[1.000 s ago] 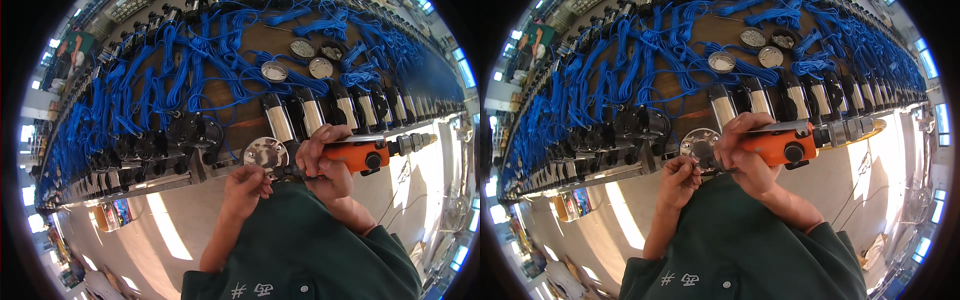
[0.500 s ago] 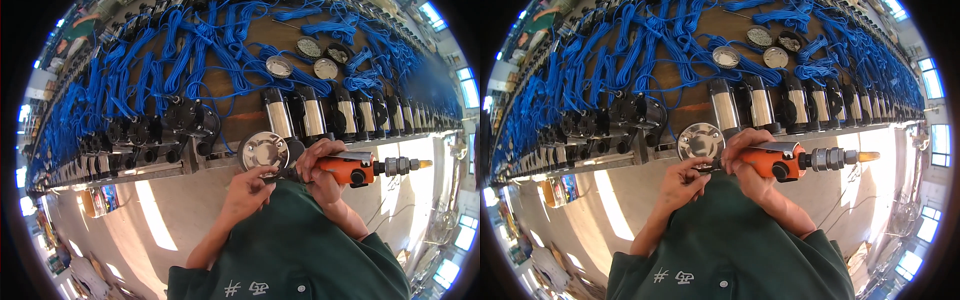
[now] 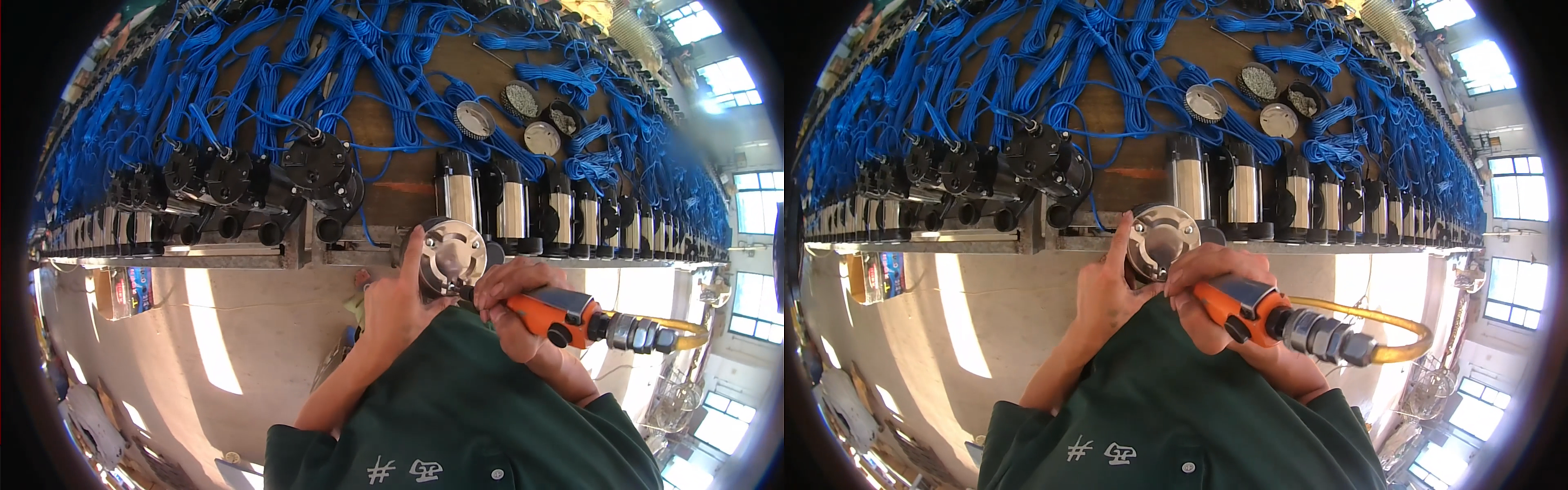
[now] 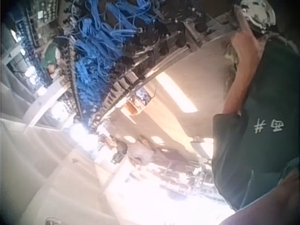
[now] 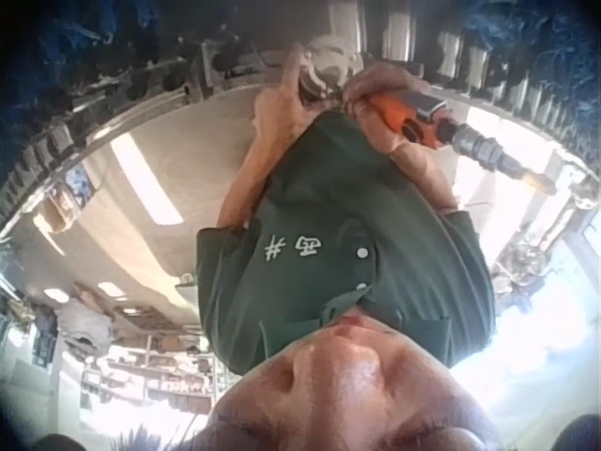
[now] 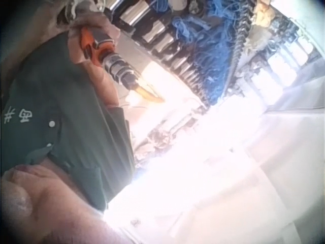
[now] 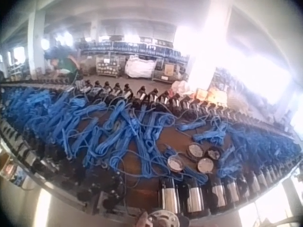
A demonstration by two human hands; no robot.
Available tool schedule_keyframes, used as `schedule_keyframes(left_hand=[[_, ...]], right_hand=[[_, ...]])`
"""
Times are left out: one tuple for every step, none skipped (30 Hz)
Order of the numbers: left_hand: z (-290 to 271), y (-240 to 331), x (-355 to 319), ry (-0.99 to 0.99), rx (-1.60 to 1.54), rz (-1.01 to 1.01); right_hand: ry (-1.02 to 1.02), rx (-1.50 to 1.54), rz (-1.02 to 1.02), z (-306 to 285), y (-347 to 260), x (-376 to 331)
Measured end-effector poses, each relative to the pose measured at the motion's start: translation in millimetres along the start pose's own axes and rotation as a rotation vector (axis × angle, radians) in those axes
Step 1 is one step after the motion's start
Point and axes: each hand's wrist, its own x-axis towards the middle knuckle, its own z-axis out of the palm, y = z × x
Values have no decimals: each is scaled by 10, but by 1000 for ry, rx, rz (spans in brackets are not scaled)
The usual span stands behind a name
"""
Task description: The person attaches metal plates to the base of cylindrical submersible pumps using a pneumatic screwdriver. They take screws from a tray and drive them into the baseplate holes, handling several pump units in sequence along a workbench.
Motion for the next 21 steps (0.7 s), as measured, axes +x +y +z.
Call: schedule_keyframes(left_hand=[[5, 3, -10, -10, 3, -10], [-2, 34, -6, 17, 50, -6], [-12, 73, -9, 41, 98, -1], [-21, 122, -20, 64, 146, 7], [-20, 215, -2, 32, 213, -108], [-9, 307, 31, 109, 312, 1], [-1, 381, 56, 188, 404, 112], [44, 477, 113, 274, 479, 234], [106, 545, 171, 228, 484, 266], [162, 585, 232, 181, 499, 292], [204, 610, 275, 135, 520, 306], [238, 632, 299, 135, 516, 321], [280, 659, 327, 139, 511, 331], [306, 655, 331, 143, 514, 326], [353, 645, 336, 141, 499, 313], [367, 677, 335, 131, 516, 292], [378, 720, 348, 121, 531, 271], [406, 780, 364, 110, 542, 253], [444, 854, 363, 111, 576, 223], [491, 929, 374, 111, 619, 197], [554, 1012, 385, 110, 661, 171]], right_hand=[[23, 19, 47, 22, -27, 1], [60, 36, 91, 14, -65, 2], [33, -25, 51, -25, -36, 4], [8, -64, 101, -27, -88, 16], [-2, -111, 145, -47, -163, 53], [-2, -177, 183, -100, -260, 95], [-26, -121, 258, -163, -357, 92], [-41, -73, 330, -257, -464, 82], [-76, -108, 29, -392, -362, 37], [76, 93, 44, -485, -339, 11], [218, 307, 52, -539, -325, -12], [354, 537, 52, -631, -308, -37], [446, 545, -63, -890, -301, -6], [524, 630, -107, -1206, -219, -17], [622, 410, -164, -1583, -165, -21], [721, 291, -222, -1981, -97, -37], [758, 228, -224, -2367, -90, -79], [795, 159, -227, -2716, -107, -120], [881, 239, -225, -2989, -99, -126], [966, 314, -224, -3206, -82, -113], [1028, 407, -192, -3382, -13, -115]])
